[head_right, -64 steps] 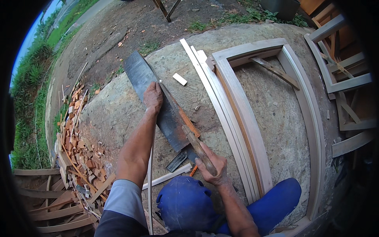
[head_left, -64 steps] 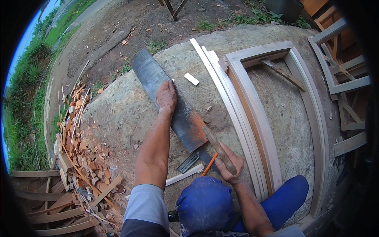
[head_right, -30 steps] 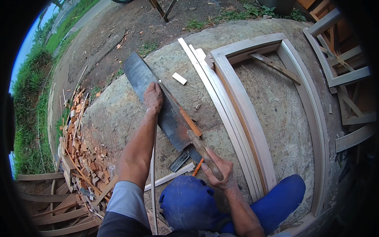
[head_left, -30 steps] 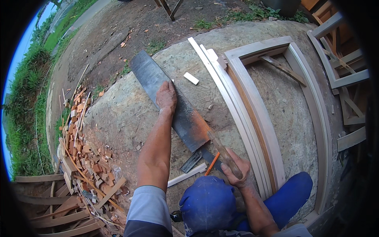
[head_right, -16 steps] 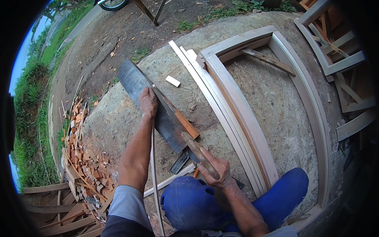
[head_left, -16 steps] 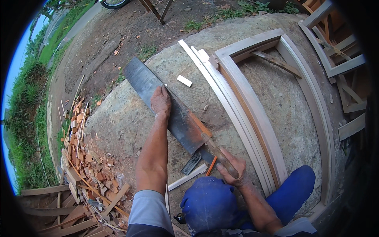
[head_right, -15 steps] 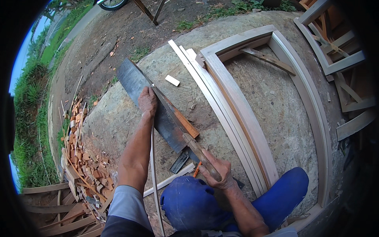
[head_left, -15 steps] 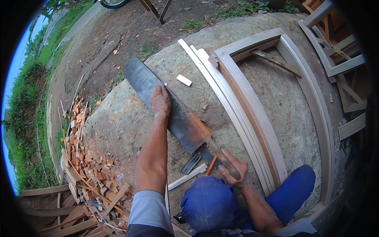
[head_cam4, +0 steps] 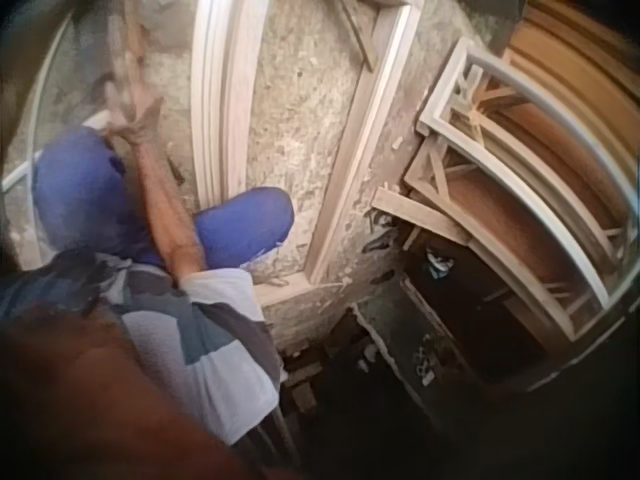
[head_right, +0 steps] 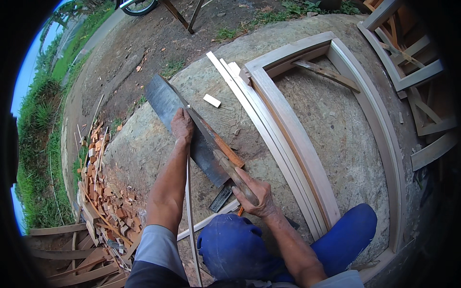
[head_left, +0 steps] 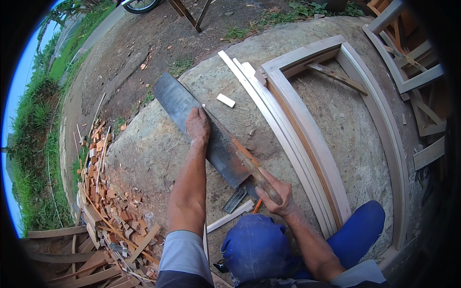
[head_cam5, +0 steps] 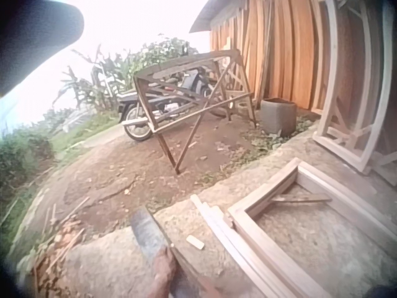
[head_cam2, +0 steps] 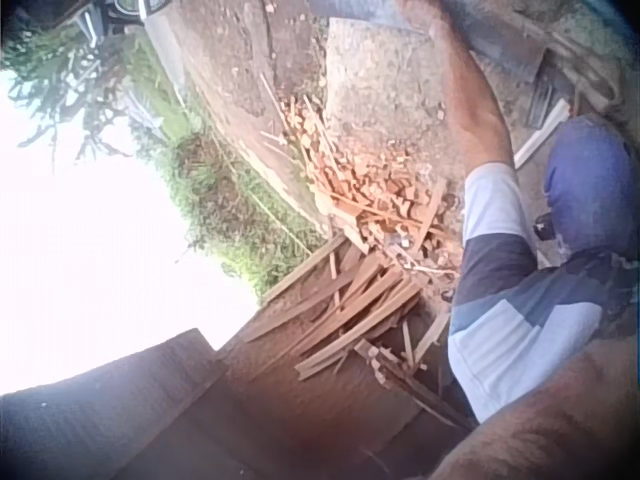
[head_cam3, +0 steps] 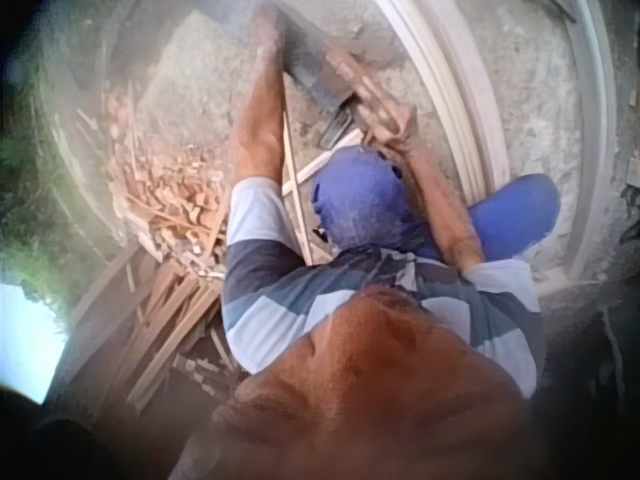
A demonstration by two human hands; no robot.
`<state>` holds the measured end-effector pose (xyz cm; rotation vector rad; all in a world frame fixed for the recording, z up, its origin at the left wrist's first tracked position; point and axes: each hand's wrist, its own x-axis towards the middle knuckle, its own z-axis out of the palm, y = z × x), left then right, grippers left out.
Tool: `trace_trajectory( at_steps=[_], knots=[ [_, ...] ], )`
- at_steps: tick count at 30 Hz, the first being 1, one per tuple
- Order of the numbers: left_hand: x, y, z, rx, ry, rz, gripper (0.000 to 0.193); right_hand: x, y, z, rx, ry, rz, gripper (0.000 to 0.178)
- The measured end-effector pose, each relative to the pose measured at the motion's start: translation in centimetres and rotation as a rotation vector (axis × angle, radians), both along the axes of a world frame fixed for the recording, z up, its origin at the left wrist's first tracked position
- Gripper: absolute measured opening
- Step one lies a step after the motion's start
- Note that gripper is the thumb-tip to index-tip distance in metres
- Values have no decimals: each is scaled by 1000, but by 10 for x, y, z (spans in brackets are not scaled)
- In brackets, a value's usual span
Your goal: The person assembles a wooden frame by measuring and cutting thin wooden strips with a hand saw and square. They mark the wood with a pencil, cut the pieces, and fit them into the frame structure on the ground.
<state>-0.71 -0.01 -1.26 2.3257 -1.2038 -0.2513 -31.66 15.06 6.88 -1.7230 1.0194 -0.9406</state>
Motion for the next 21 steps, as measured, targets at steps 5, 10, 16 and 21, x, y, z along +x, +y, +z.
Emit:
trace_trajectory(
  at_steps=[5, 10, 16, 21],
  knots=[
    [-2, 0, 4, 34, 34, 26, 39, -19, 20, 2, -1, 25, -25, 56],
    [-1, -1, 4, 22, 45, 18, 38, 51, -49, -16, 46, -71, -20, 55],
    [-1, 0, 1, -4, 29, 13, 40, 35, -29, -9, 35, -57, -44, 55],
    [0, 0, -1, -17, 23, 9, 41, -36, 39, 11, -59, 76, -44, 57]
  ],
)
